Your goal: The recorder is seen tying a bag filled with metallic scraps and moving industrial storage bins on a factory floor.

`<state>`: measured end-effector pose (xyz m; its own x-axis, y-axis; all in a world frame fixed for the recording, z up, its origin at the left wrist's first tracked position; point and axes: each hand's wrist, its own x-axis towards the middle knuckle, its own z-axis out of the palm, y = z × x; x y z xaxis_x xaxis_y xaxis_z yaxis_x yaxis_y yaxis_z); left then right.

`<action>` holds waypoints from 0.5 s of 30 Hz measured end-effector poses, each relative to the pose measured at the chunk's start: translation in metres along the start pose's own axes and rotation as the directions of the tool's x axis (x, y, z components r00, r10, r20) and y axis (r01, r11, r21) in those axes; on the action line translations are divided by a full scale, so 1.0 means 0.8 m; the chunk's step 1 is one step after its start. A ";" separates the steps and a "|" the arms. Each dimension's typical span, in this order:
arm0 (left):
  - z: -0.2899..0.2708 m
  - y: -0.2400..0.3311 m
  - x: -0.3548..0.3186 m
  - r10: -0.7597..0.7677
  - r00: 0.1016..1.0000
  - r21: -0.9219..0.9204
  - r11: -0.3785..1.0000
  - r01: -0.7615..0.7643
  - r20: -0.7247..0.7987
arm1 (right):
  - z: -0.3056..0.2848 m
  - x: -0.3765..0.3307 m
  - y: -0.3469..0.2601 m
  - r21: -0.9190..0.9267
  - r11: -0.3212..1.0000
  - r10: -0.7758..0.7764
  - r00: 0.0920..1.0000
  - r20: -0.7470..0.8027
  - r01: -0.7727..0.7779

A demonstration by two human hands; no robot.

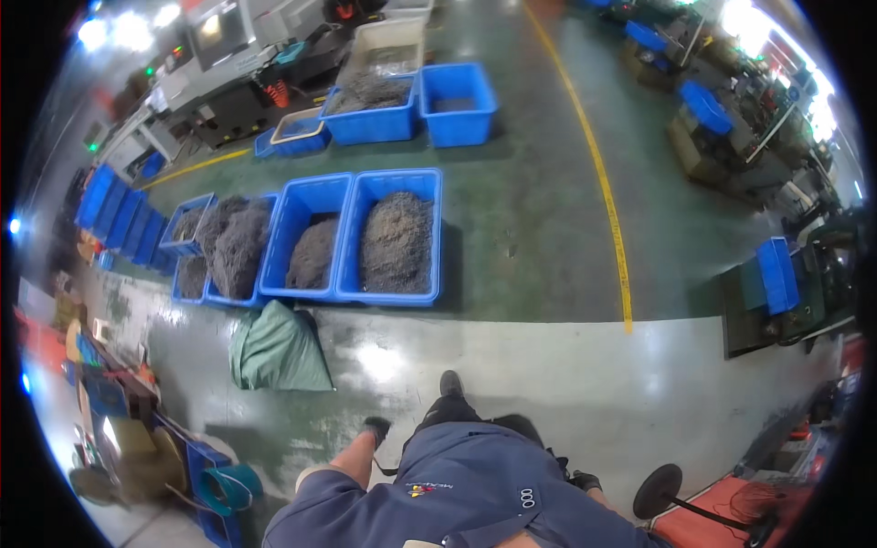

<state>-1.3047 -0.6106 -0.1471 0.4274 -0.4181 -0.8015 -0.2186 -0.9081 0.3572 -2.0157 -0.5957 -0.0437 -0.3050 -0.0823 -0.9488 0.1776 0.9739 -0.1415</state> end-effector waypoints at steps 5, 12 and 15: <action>-0.047 0.146 0.141 0.624 0.775 0.670 0.534 -0.516 0.100 | 0.017 0.113 -0.011 -0.065 0.951 0.310 0.940 0.142 -0.304; -0.115 0.500 0.267 0.612 0.768 0.289 0.782 -0.552 -0.189 | 0.173 -0.075 -0.327 -0.301 0.843 -0.367 0.886 0.284 0.445; -0.104 0.569 0.277 0.835 0.546 0.660 0.377 -0.650 0.060 | 0.194 0.012 -0.476 0.064 0.990 -0.137 0.964 0.228 0.126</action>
<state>-1.2363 -1.1183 -0.1221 -0.0021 -0.9857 -0.1686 -0.9392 -0.0560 0.3387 -1.9412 -1.0000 -0.0430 -0.1049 -0.2613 -0.9595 0.1977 0.9401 -0.2776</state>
